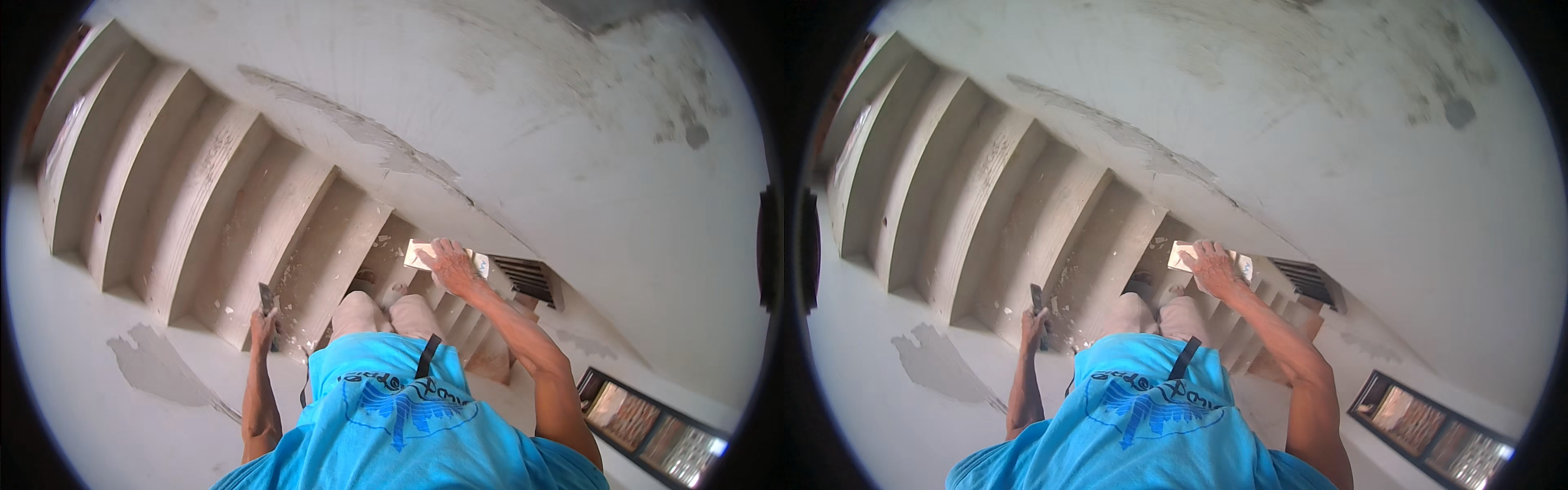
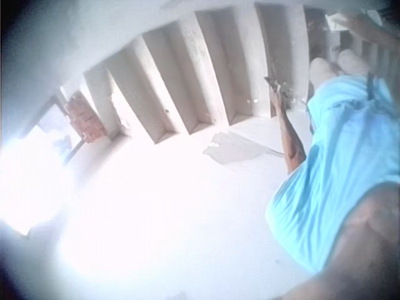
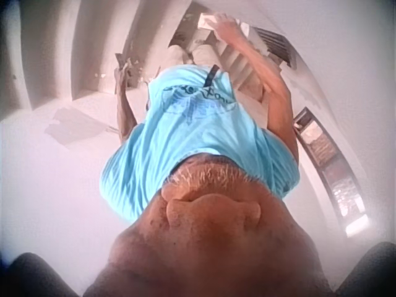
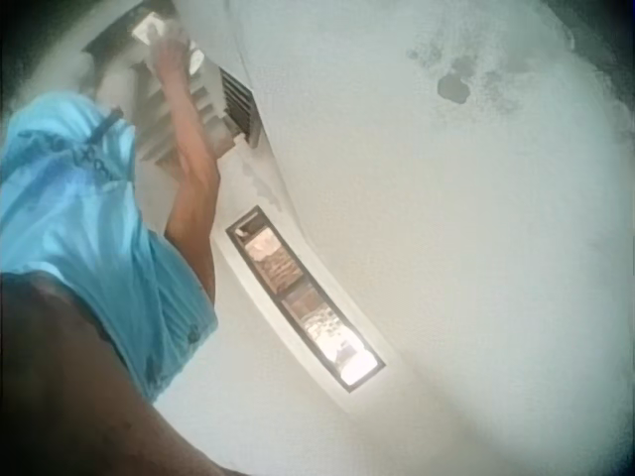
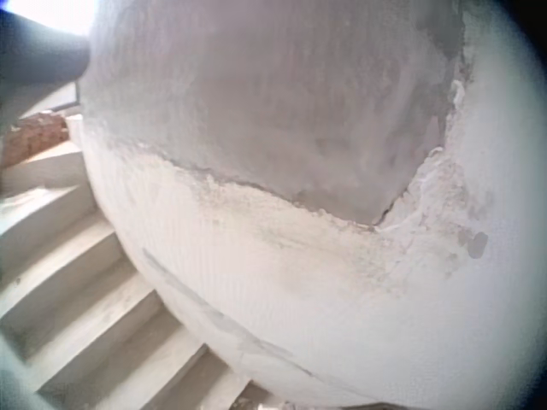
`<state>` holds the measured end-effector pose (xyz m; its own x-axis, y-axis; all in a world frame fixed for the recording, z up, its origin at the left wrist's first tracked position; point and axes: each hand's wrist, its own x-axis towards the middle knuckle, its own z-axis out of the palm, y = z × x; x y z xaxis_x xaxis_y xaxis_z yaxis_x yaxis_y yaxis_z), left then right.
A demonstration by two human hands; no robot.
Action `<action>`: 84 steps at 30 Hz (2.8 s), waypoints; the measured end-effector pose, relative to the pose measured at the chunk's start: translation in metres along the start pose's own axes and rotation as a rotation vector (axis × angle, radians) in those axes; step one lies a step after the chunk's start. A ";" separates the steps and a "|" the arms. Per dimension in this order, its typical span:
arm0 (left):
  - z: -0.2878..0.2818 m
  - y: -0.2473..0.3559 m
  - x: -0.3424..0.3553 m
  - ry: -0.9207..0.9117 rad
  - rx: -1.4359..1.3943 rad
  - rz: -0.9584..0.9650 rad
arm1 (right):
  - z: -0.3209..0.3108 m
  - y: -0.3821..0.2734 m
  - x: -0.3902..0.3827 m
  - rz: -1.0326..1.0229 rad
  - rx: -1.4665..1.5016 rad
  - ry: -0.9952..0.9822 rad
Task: The person uses a trowel and a wooden float to apply and smooth plaster on the walls and ceiling of a stairwell. They work on the curved ceiling surface and the vertical wall sections adjacent to the stairs, moving up and down the steps to reach different areas.
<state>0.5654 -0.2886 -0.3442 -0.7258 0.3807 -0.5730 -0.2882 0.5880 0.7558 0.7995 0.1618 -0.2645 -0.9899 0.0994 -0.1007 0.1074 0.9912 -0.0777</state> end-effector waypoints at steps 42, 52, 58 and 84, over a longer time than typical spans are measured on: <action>0.296 -0.167 -0.298 0.689 -0.935 -0.832 | -0.156 -0.048 0.441 -0.972 -1.373 0.207; 0.316 -0.099 -0.297 0.777 -1.111 -0.953 | -0.061 0.024 0.329 -1.184 -1.178 -0.471; 0.340 -0.117 -0.309 0.712 -1.051 -0.985 | -0.127 -0.031 0.481 -1.088 -1.397 0.315; 0.412 -0.103 -0.319 0.775 -1.202 -1.044 | -0.133 -0.063 0.544 -0.997 -1.184 0.221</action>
<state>1.0841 -0.1769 -0.3700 0.0441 -0.3784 -0.9246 -0.7788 -0.5927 0.2054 0.2416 0.1649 -0.1829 -0.6193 -0.7097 -0.3358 -0.6015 0.1540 0.7839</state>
